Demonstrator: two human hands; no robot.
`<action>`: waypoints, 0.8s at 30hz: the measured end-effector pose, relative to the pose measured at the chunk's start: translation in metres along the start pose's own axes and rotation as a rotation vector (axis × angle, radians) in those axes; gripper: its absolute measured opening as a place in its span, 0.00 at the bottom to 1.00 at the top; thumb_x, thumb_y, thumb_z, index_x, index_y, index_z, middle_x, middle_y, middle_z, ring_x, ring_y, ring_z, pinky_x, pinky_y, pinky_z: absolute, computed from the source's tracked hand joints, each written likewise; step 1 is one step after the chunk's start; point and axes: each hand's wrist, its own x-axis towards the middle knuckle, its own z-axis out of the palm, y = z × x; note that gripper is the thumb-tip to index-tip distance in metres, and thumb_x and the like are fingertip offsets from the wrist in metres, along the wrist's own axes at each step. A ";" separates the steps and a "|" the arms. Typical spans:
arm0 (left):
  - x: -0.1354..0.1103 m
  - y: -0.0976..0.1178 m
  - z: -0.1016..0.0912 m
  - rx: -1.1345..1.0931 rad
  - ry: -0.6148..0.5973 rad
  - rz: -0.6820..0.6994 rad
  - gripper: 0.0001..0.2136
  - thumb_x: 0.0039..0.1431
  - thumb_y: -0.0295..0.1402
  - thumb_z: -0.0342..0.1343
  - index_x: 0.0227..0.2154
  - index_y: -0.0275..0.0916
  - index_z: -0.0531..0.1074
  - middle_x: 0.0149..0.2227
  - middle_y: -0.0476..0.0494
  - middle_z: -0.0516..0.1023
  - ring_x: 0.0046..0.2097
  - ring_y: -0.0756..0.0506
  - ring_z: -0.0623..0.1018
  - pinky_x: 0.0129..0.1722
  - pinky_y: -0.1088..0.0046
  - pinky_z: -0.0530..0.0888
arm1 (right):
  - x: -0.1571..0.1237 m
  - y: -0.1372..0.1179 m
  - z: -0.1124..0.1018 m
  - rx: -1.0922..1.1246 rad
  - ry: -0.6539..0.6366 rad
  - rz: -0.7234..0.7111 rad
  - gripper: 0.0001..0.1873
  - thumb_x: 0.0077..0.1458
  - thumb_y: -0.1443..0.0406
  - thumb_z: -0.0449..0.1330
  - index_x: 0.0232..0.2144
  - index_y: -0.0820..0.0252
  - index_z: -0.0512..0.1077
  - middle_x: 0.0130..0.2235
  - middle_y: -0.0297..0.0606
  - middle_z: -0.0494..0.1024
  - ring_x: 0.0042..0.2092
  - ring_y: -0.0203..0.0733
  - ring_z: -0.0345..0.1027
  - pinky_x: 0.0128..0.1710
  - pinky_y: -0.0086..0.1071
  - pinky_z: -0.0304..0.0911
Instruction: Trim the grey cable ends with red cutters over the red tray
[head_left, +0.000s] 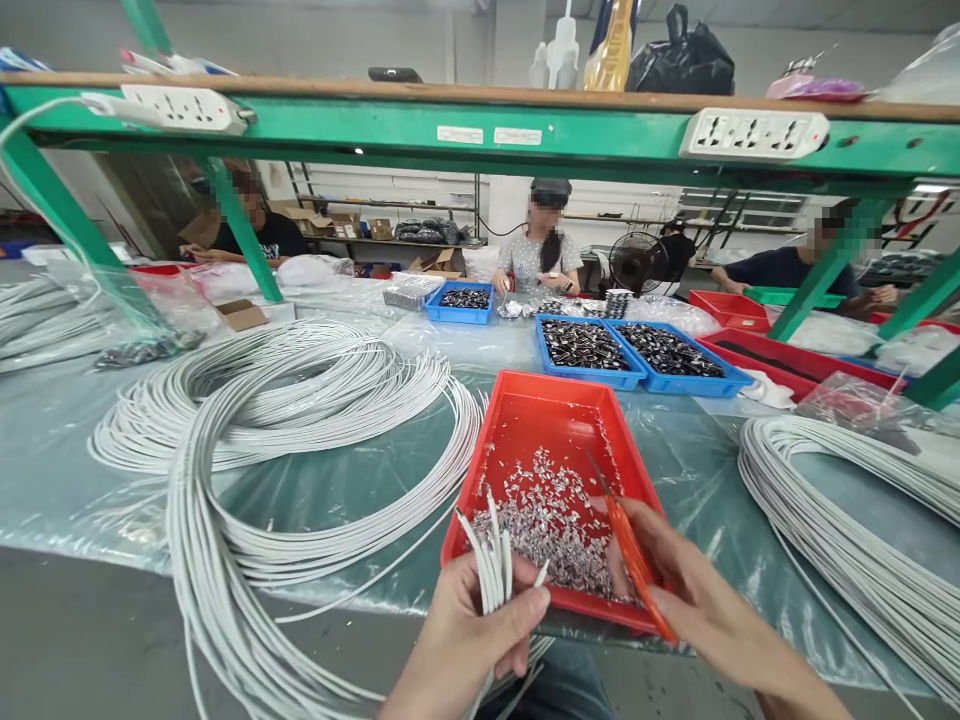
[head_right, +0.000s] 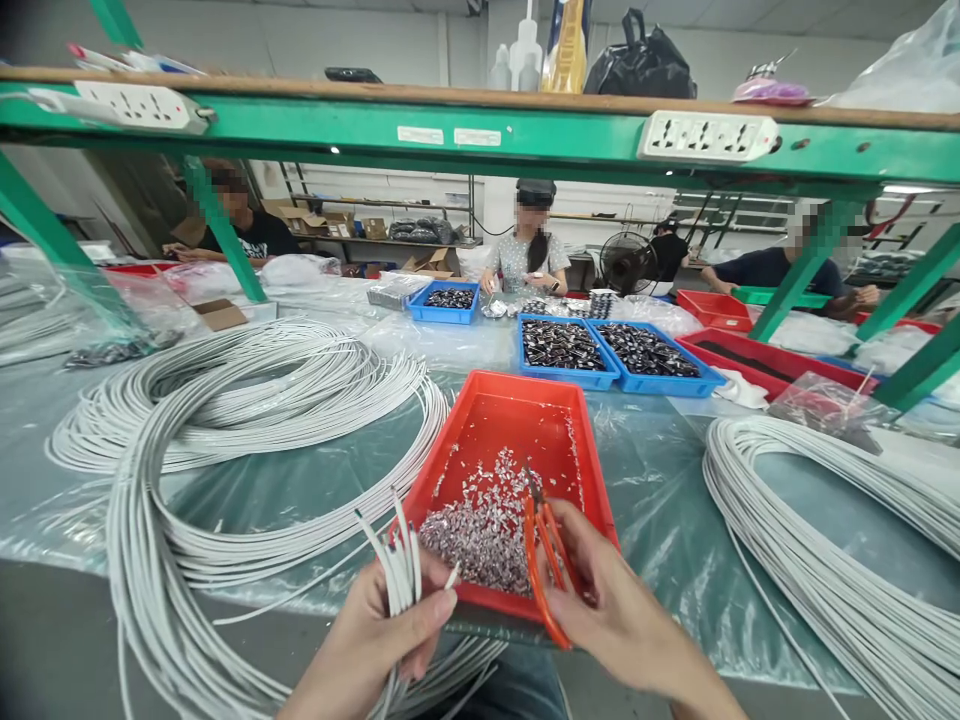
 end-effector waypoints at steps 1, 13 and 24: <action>0.000 0.001 0.002 0.009 0.045 0.025 0.18 0.41 0.44 0.66 0.25 0.34 0.70 0.10 0.59 0.61 0.13 0.59 0.59 0.13 0.86 0.54 | -0.008 0.000 0.000 0.119 -0.043 0.028 0.31 0.51 0.62 0.57 0.57 0.64 0.59 0.55 0.53 0.69 0.52 0.50 0.66 0.48 0.40 0.64; 0.007 -0.007 0.010 0.054 0.119 0.176 0.05 0.42 0.29 0.64 0.22 0.34 0.75 0.17 0.54 0.69 0.15 0.56 0.67 0.15 0.84 0.65 | -0.022 -0.008 -0.004 -0.133 -0.381 0.082 0.30 0.51 0.62 0.58 0.58 0.56 0.61 0.56 0.50 0.67 0.54 0.61 0.62 0.49 0.51 0.63; 0.010 -0.017 -0.008 -0.089 -0.201 -0.019 0.15 0.43 0.42 0.65 0.23 0.34 0.72 0.16 0.50 0.72 0.16 0.53 0.71 0.16 0.82 0.65 | -0.019 -0.020 -0.011 -0.254 -0.442 -0.077 0.33 0.48 0.70 0.58 0.57 0.47 0.60 0.49 0.44 0.74 0.47 0.54 0.70 0.40 0.43 0.69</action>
